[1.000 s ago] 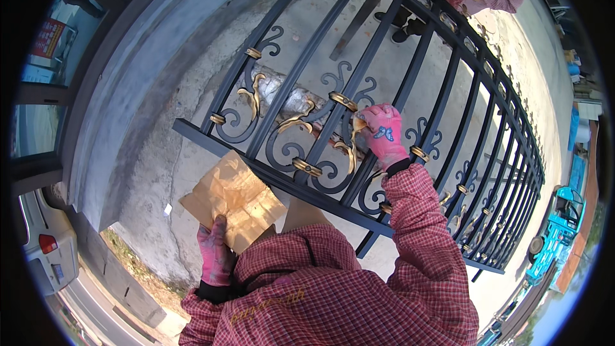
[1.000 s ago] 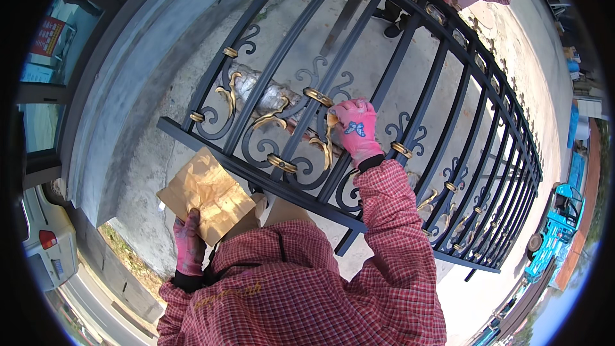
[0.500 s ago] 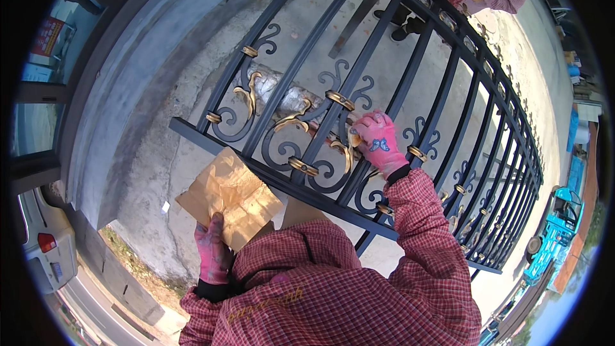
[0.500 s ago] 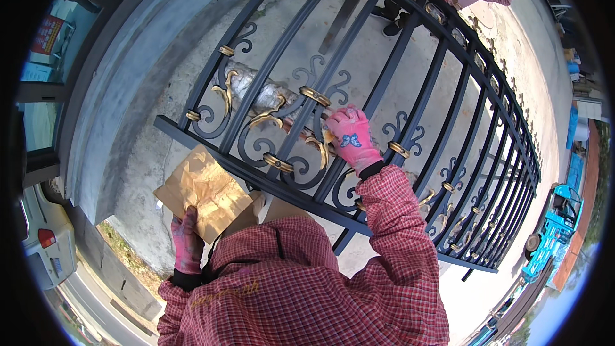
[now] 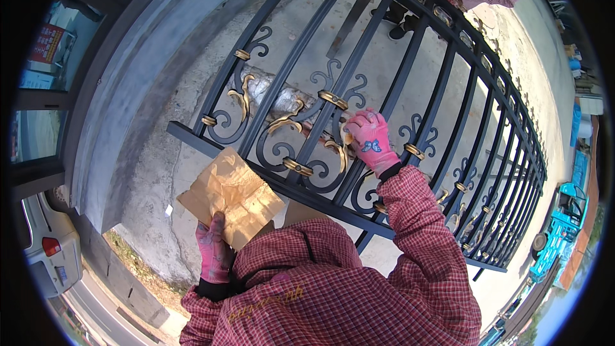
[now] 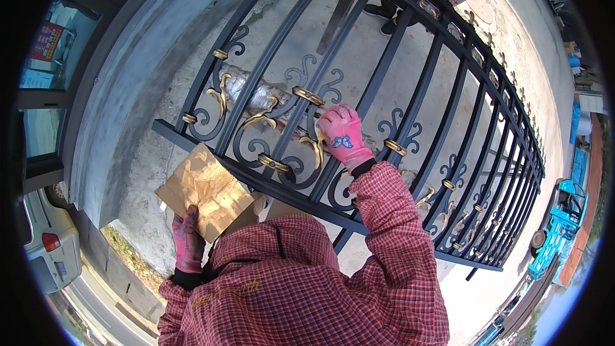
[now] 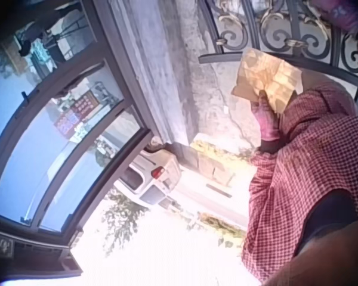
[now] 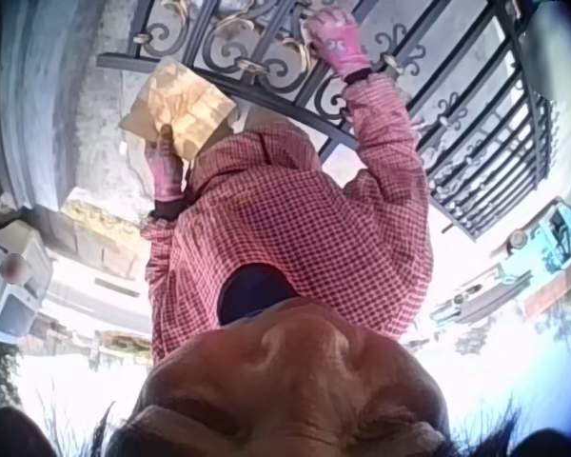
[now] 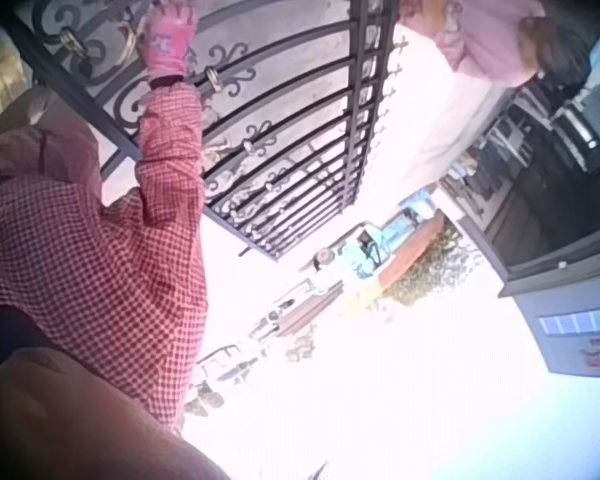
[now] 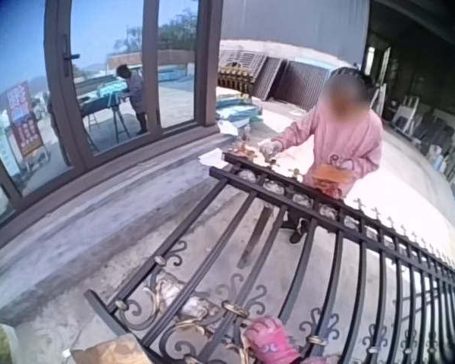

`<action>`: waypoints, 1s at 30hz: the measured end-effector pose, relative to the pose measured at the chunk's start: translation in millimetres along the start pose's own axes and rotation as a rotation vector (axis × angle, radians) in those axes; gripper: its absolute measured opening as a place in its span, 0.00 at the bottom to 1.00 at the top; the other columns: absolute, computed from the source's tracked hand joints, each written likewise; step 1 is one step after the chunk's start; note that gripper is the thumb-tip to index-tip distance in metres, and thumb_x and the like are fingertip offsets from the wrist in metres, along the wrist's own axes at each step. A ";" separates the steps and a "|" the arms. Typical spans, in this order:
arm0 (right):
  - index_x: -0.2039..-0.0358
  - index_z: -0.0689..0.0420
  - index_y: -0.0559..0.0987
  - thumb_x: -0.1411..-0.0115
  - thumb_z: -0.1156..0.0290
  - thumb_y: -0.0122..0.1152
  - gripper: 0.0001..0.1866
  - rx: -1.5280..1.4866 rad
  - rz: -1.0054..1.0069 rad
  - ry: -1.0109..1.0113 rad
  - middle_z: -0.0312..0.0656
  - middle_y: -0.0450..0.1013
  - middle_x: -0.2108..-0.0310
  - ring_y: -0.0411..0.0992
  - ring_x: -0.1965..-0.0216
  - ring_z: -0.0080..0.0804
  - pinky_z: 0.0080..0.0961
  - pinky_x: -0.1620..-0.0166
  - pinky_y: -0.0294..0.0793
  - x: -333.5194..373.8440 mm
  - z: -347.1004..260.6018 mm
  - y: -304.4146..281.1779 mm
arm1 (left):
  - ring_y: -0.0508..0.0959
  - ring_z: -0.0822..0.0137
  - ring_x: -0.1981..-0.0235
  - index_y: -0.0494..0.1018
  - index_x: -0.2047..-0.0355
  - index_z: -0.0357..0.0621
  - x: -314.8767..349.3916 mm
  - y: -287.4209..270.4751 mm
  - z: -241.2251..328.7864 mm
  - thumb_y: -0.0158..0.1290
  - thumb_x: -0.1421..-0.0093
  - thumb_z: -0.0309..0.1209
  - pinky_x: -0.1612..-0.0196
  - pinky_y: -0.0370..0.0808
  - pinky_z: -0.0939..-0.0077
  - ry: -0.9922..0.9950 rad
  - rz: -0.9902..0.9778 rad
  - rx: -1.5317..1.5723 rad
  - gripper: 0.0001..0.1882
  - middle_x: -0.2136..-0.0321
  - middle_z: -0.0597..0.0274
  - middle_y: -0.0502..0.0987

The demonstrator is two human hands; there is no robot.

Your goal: The person rubs a gold-colored sheet against the ornamental details of a black metal gate to polish them. They hold the sheet in one hand and use the other to press and rub the sheet over the gate's decorative elements.

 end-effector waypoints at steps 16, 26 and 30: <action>0.67 0.51 0.79 0.67 0.72 0.68 0.21 0.040 -0.026 0.423 0.37 0.74 0.65 0.68 0.54 0.41 0.39 0.49 0.63 90.6 57.8 -80.3 | 0.74 0.72 0.61 0.65 0.47 0.38 -5.0 8.7 0.4 0.53 0.38 0.32 0.58 0.73 0.77 0.063 -0.058 -0.080 0.21 0.58 0.64 0.73; 0.72 0.50 0.77 0.66 0.71 0.64 0.15 0.123 -0.128 0.264 0.37 0.72 0.65 0.67 0.53 0.40 0.45 0.41 0.59 89.0 36.8 -44.3 | 0.74 0.72 0.60 0.65 0.48 0.37 -8.5 1.7 -0.7 0.52 0.38 0.32 0.57 0.72 0.77 0.093 -0.087 -0.115 0.20 0.58 0.63 0.73; 0.72 0.51 0.77 0.65 0.71 0.63 0.15 0.148 -0.150 0.275 0.38 0.72 0.65 0.66 0.52 0.41 0.44 0.41 0.57 93.7 38.5 -34.8 | 0.74 0.72 0.60 0.65 0.48 0.37 0.3 16.2 10.0 0.52 0.38 0.33 0.56 0.73 0.76 0.107 -0.099 -0.089 0.21 0.57 0.62 0.73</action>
Point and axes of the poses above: each hand's wrist, its own x-axis away from the middle knuckle, its own y-axis out of the palm, z = x × y, the point moved 6 cm from there along -x, towards the middle knuckle
